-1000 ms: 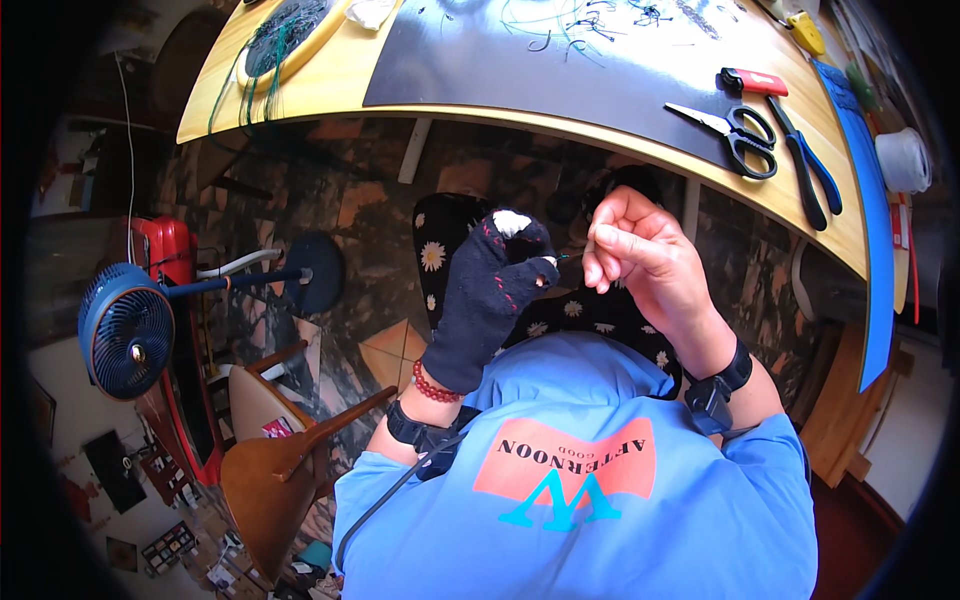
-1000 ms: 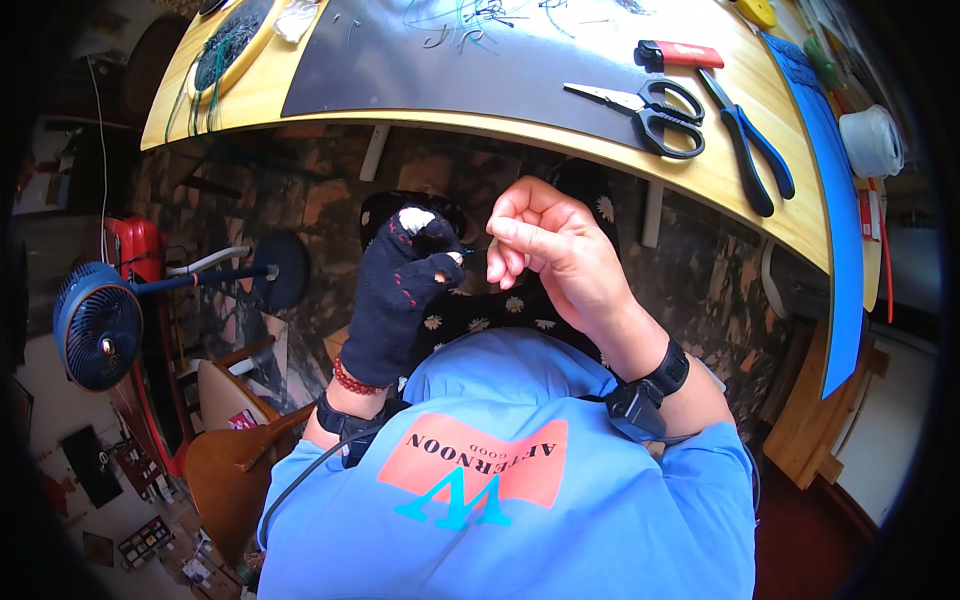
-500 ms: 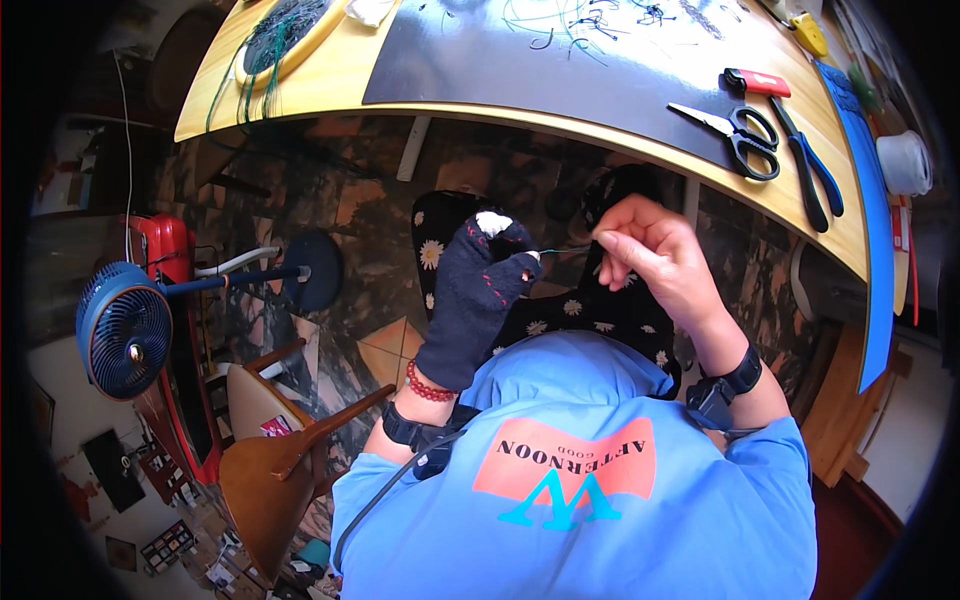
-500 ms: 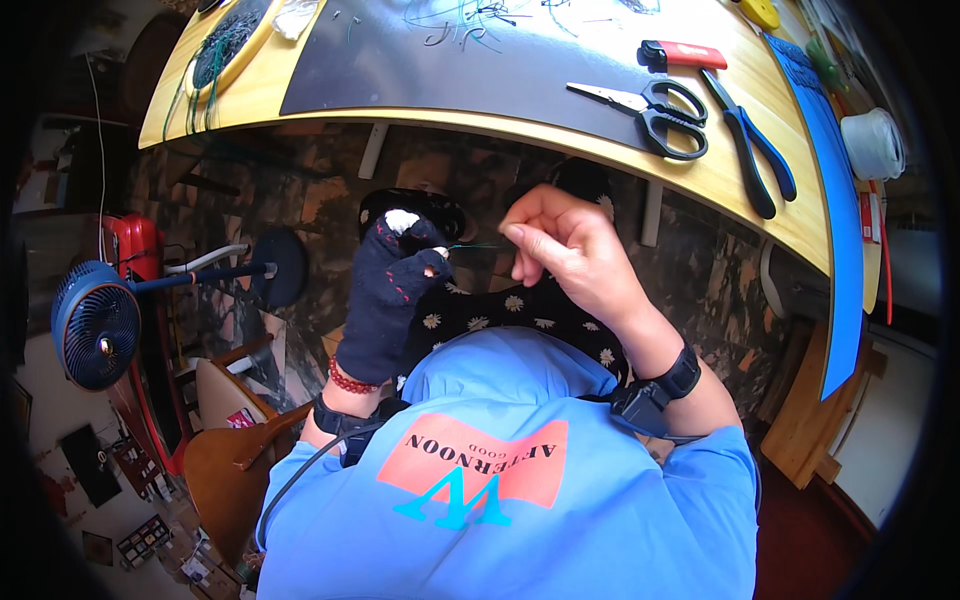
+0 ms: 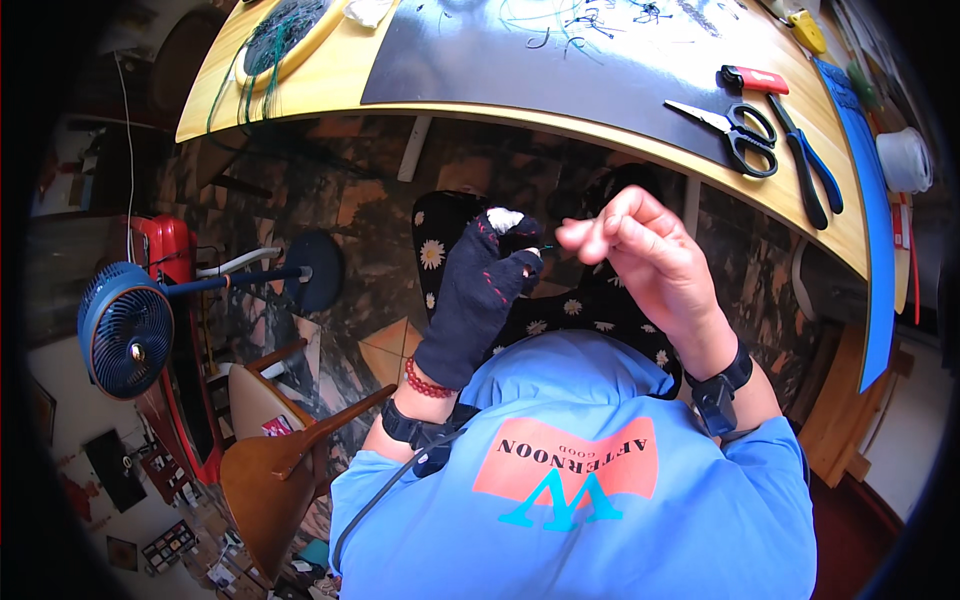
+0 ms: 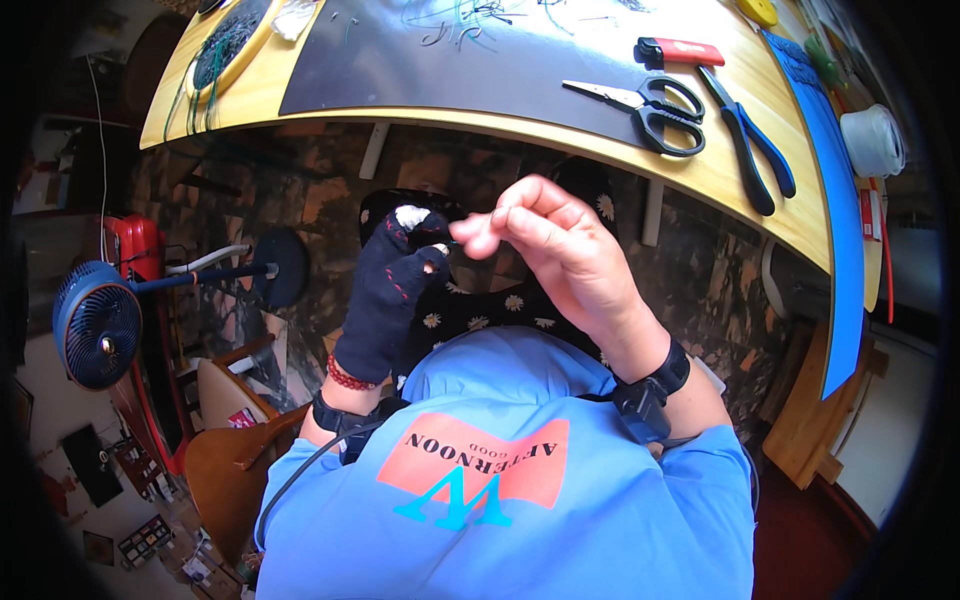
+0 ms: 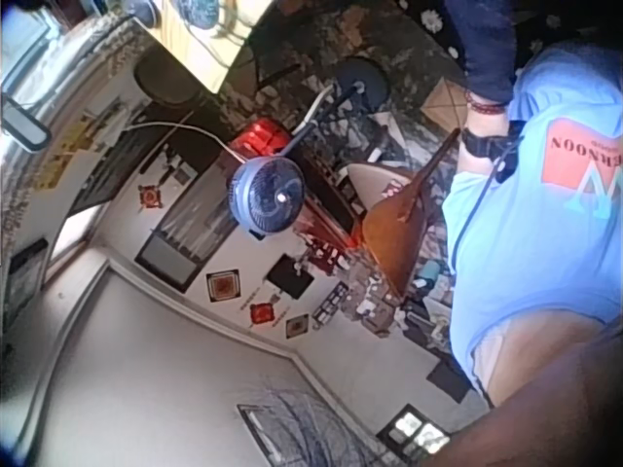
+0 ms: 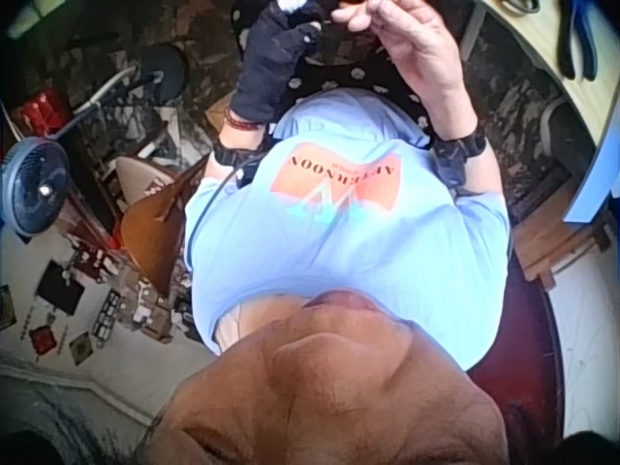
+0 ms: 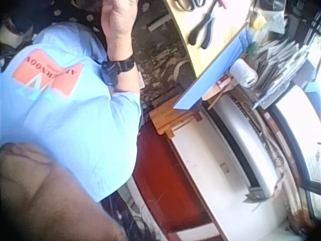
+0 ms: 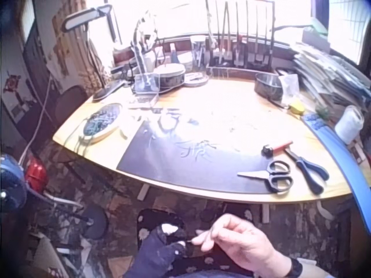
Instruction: Assembling or repairing a small fishing lure or decorative item using a hook, string, and pliers at a desk.
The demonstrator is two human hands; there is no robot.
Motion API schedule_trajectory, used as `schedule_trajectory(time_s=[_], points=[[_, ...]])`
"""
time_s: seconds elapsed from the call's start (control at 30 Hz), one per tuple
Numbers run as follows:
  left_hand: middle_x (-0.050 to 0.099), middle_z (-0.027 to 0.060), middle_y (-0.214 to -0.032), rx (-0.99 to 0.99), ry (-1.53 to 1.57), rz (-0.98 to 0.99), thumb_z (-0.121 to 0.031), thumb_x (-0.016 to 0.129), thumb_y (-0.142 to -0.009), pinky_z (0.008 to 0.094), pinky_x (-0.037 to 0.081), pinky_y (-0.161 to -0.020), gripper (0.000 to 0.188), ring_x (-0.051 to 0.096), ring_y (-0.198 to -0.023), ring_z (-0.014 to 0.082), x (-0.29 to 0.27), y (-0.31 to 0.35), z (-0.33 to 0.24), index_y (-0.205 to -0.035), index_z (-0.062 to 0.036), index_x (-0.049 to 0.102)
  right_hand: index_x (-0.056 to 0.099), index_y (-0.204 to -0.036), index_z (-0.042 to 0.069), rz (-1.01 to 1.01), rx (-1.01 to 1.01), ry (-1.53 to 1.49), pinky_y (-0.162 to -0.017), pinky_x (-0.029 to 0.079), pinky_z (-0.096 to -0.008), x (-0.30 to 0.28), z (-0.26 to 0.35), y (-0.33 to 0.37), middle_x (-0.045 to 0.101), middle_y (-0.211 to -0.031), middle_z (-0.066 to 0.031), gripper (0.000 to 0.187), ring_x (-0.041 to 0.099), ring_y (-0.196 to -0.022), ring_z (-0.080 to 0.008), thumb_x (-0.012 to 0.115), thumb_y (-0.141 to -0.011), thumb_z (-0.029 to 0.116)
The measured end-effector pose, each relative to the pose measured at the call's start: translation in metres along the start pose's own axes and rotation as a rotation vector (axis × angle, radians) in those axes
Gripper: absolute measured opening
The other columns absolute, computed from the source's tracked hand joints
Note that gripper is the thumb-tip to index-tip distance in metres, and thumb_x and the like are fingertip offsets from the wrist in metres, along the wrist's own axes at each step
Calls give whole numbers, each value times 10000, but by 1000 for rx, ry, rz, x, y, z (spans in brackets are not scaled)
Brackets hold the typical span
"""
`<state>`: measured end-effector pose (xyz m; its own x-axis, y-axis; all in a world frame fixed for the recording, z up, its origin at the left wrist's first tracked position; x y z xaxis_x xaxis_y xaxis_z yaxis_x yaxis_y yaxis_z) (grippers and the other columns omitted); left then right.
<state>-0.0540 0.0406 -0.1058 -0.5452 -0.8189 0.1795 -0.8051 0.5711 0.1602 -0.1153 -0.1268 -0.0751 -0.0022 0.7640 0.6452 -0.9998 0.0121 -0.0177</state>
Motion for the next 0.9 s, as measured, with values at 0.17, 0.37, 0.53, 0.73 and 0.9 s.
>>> schedule_trajectory(time_s=[0.17, 0.37, 0.53, 0.73, 0.9], points=[[601, 14, -962, -105, 82, -36, 7, 633, -854, 223, 485, -691, 238, 567, -801, 76, -2, 2, 6, -1084, -44, 598, 630, -976, 31, -47, 77, 13, -768, 484, -240, -7, 3, 0, 624, -814, -22, 104, 576, -731, -87, 615, -971, 134], [597, -17, -868, -188, 122, 1, 7, 628, -845, 214, 455, -623, 196, 539, -689, 59, 10, 4, 3, -1025, -68, 610, 644, -981, 34, -205, 104, 179, -615, 376, -192, -11, 3, 0, 651, -861, -11, 110, 542, -700, -54, 651, -944, 137], [540, -15, -787, -206, 40, -35, -78, 603, -852, 232, 415, -595, 141, 489, -644, 70, 7, 3, 8, -990, -74, 576, 648, -983, 31, -260, 131, 252, -616, 386, -199, -21, 2, 2, 655, -861, -8, 126, 532, -677, -47, 663, -935, 146], [565, -9, -818, -173, 108, -46, -57, 612, -864, 228, 436, -610, 157, 516, -669, 71, -2, 3, 14, -1016, -76, 580, 647, -1018, 7, -212, 204, 253, -698, 469, -229, -31, 0, 0, 609, -799, 5, 176, 533, -660, -54, 665, -937, 162], [610, 18, -896, -31, 20, -133, 37, 668, -847, 238, 495, -666, 221, 586, -743, 97, -22, -4, 7, -1037, -45, 588, 633, -1052, 31, -267, 343, 515, -776, 547, -282, -52, 10, 12, 637, -967, -45, 163, 635, -760, -141, 631, -952, 161]])
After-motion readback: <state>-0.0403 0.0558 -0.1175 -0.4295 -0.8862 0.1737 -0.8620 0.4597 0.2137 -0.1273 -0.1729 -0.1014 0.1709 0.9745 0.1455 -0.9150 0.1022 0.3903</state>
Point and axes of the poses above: each hand's wrist, its own y-axis away from the middle knuckle, its own x-axis out of the palm, z = x × y, the point moved 6 cm from there along -y, towards the middle knuckle
